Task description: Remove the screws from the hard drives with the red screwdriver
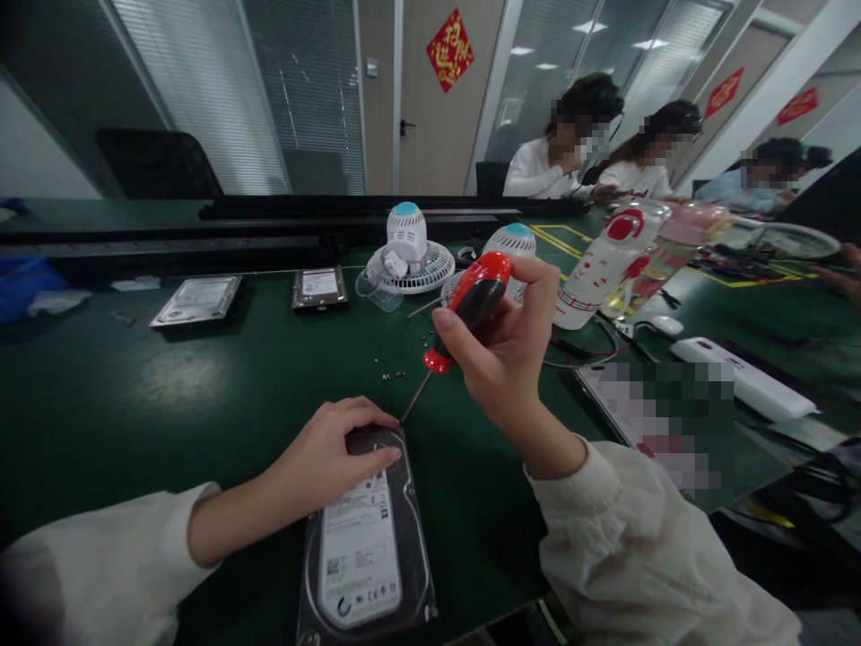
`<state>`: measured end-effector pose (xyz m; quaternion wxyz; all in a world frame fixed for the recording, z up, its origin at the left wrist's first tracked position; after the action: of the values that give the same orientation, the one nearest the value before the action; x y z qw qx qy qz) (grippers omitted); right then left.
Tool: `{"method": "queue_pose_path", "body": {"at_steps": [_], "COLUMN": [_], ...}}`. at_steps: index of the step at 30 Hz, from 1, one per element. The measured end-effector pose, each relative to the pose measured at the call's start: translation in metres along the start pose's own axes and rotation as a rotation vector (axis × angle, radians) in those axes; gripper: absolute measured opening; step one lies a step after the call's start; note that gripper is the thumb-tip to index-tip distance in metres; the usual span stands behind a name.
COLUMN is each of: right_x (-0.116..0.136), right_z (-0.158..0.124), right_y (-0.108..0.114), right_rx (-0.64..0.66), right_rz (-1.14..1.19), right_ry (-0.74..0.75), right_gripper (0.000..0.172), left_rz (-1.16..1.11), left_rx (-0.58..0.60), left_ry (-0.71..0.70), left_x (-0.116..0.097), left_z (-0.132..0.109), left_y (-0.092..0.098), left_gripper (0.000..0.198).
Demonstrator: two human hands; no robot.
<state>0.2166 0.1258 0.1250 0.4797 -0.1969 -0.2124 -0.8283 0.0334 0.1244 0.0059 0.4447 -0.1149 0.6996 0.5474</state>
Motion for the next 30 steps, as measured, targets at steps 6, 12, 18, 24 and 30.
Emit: {"method": "queue_pose_path", "body": {"at_steps": [6, 12, 18, 24, 30], "right_x": [0.000, -0.001, 0.000, 0.011, 0.019], "right_z": [-0.001, -0.001, 0.012, 0.027, 0.033], "right_y": [-0.004, -0.008, -0.018, -0.039, -0.052], "right_rx": [0.014, 0.072, 0.189, 0.412, 0.528], "right_rz": [0.044, 0.087, 0.049, -0.002, 0.066], "right_ry": [0.051, 0.022, 0.067, 0.194, 0.207], "right_gripper": [0.052, 0.049, 0.051, 0.056, 0.055], "left_rz": [0.008, 0.015, 0.031, 0.080, 0.028], "left_rx": [0.018, -0.005, 0.005, 0.002, -0.006], "left_ry": [0.011, -0.041, -0.078, -0.083, -0.088], "left_x": [-0.001, 0.000, -0.002, -0.002, 0.005], "left_z": [0.000, 0.000, 0.001, 0.002, 0.011], "left_y": [0.001, 0.001, 0.002, 0.004, 0.016], "left_gripper": [0.025, 0.023, 0.022, 0.024, 0.024]}}
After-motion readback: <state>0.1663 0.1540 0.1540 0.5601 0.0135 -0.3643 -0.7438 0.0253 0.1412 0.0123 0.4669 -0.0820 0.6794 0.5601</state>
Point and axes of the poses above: each hand's wrist, its own z-axis towards the middle knuckle, its own y-axis out of the back of the hand, x = y × z, the point moved 7 cm from there along z, towards the middle knuckle, and after that the axes turned 7 degrees about y, right-handed, at the moved point
